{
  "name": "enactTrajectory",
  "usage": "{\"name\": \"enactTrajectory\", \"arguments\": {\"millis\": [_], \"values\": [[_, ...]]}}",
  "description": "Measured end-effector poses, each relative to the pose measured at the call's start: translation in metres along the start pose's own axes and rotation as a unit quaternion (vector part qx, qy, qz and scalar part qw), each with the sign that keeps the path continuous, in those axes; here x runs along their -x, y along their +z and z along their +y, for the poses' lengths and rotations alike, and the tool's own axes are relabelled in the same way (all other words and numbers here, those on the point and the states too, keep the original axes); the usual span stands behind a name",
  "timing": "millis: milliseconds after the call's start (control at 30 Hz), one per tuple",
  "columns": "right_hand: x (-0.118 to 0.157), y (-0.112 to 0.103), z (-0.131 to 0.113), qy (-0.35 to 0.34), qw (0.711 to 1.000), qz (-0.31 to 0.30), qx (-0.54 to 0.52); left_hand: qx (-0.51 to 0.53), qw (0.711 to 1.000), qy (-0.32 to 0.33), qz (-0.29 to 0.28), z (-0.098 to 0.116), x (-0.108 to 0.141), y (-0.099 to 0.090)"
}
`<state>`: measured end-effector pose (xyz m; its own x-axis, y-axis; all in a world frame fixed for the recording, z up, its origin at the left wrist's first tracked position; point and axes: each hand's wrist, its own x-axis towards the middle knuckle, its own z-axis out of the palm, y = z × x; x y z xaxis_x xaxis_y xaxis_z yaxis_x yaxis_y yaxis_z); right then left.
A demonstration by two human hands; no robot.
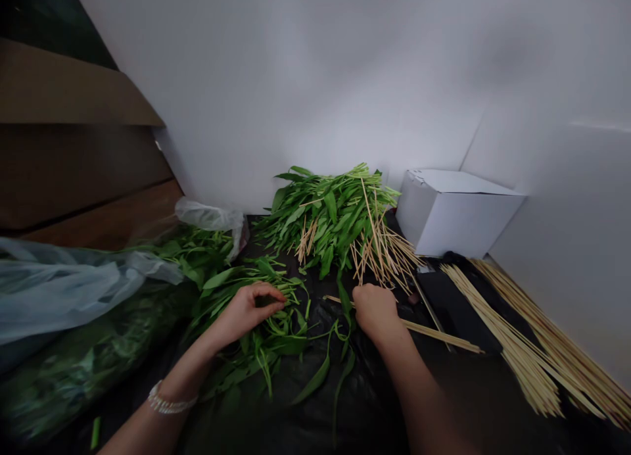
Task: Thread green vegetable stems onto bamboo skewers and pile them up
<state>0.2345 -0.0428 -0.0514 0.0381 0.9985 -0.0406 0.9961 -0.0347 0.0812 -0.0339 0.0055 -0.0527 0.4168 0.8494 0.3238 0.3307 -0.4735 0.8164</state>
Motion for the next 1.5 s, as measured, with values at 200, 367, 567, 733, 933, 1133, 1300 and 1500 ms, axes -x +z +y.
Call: {"name": "enactTrajectory", "arguments": {"millis": [200, 367, 567, 733, 933, 1133, 1300, 1500], "values": [[0.0, -0.001, -0.006, -0.046, 0.999, 0.019, -0.002, -0.118, 0.974, 0.064, -0.183, -0.002, 0.004, -0.012], [0.001, -0.006, -0.014, -0.068, 0.991, 0.11, -0.018, -0.154, 0.963, 0.093, -0.202, -0.011, 0.006, -0.012], [0.004, -0.008, -0.023, -0.095, 0.984, 0.133, -0.076, -0.159, 0.969, 0.095, -0.166, -0.005, 0.007, -0.011], [0.004, -0.003, -0.028, -0.152, 0.971, 0.178, -0.041, -0.091, 0.989, 0.062, -0.1, 0.008, 0.003, -0.009], [0.0, 0.006, -0.027, -0.12, 0.949, 0.29, -0.04, 0.144, 0.98, -0.047, 0.127, 0.015, -0.001, -0.008], [0.008, 0.007, -0.039, -0.178, 0.9, 0.382, -0.112, 0.362, 0.907, -0.152, 0.152, 0.011, -0.002, 0.001], [0.014, 0.007, -0.052, -0.245, 0.863, 0.425, -0.119, 0.379, 0.904, -0.156, 0.124, 0.009, -0.001, 0.005], [0.013, 0.011, -0.055, -0.247, 0.863, 0.424, -0.117, 0.332, 0.923, -0.155, 0.119, 0.011, 0.001, 0.008]]}}
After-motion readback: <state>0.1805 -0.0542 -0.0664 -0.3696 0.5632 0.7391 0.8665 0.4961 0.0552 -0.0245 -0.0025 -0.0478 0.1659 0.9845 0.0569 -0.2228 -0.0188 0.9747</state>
